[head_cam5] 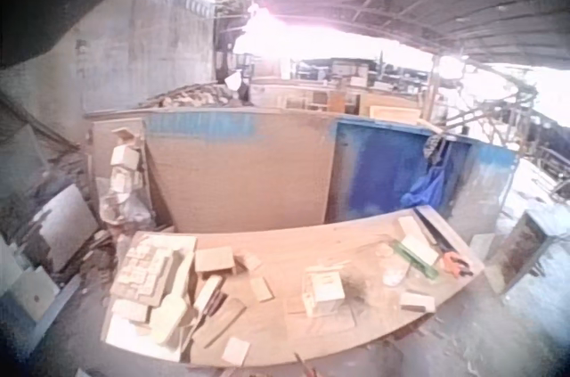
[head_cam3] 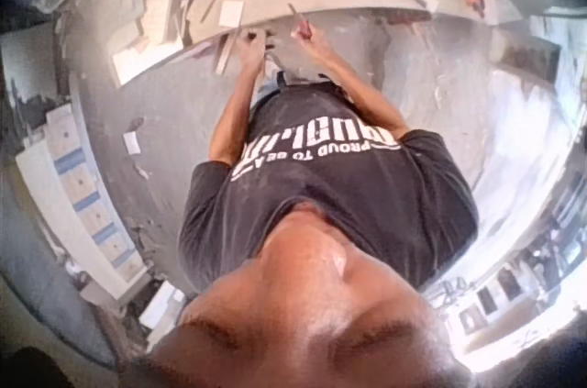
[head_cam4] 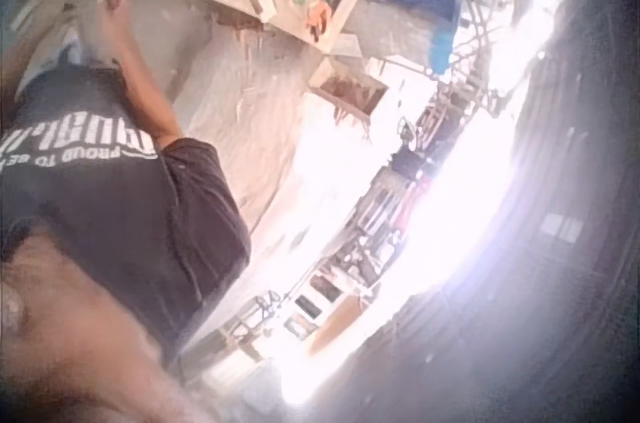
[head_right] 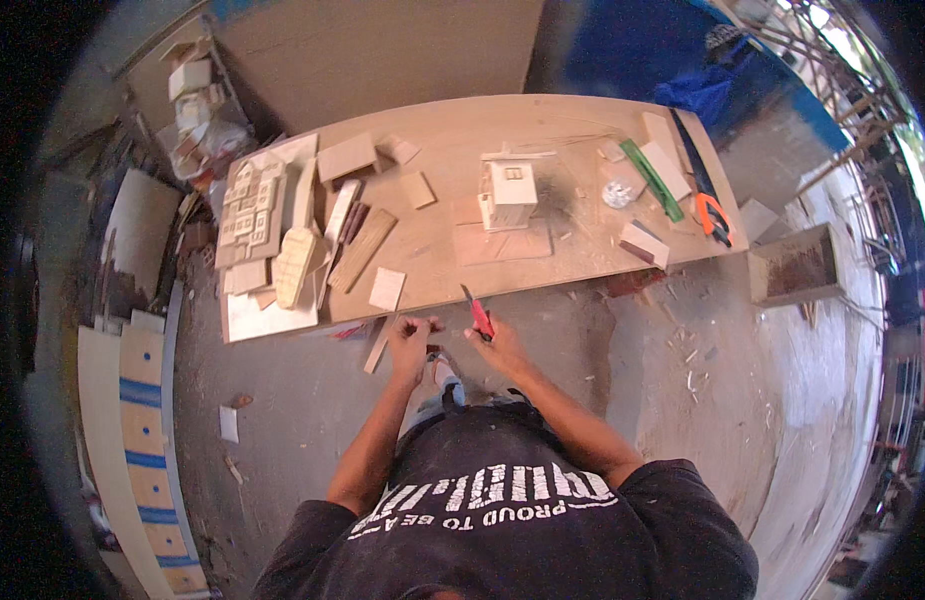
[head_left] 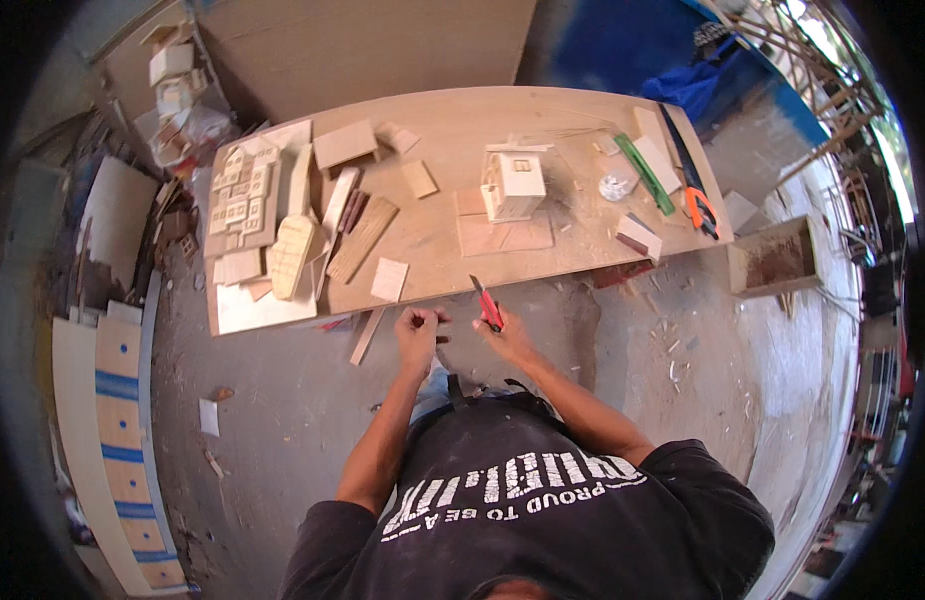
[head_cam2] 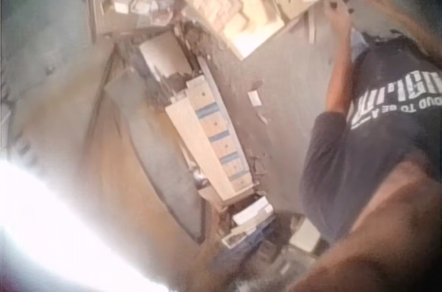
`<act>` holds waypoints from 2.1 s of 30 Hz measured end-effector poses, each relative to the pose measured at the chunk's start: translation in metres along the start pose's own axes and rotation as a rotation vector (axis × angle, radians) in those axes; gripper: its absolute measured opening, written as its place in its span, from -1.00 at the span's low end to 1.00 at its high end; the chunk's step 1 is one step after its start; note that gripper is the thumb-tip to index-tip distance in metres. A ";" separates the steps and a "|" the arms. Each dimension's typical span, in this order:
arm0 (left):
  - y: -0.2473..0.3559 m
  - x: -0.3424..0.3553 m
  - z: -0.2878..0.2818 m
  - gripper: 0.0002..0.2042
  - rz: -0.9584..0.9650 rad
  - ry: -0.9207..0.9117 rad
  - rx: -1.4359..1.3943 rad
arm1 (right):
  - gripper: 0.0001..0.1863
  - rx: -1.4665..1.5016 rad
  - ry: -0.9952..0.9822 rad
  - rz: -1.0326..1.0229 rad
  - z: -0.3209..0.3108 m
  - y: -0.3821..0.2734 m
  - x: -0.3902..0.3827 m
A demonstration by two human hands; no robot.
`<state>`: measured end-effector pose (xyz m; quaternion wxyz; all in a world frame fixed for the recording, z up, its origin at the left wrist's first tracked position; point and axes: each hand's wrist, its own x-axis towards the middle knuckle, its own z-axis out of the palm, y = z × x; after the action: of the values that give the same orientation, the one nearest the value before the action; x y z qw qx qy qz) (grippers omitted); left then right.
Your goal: The person constructs a wooden building model by cutting small pieces of wood with a utility knife and assembling them by hand on a workbench.
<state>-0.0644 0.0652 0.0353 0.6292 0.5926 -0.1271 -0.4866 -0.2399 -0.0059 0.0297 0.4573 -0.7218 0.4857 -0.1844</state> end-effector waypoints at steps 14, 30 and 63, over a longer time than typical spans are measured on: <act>0.017 0.022 0.032 -0.91 -0.217 -0.396 0.043 | -0.75 0.400 0.439 0.300 -0.077 0.047 0.005; -0.003 0.014 0.123 -0.92 -0.048 -0.054 0.154 | -0.63 -0.446 0.352 0.008 -0.214 0.095 0.175; 0.145 0.147 0.154 -0.65 0.721 -0.388 0.873 | -0.51 0.230 0.521 -0.035 -0.135 -0.102 0.181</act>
<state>-0.0381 -0.1679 0.1407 0.4181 0.6162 -0.6210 -0.2446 -0.1987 -0.2173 0.1524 0.3926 -0.6017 0.5502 -0.4255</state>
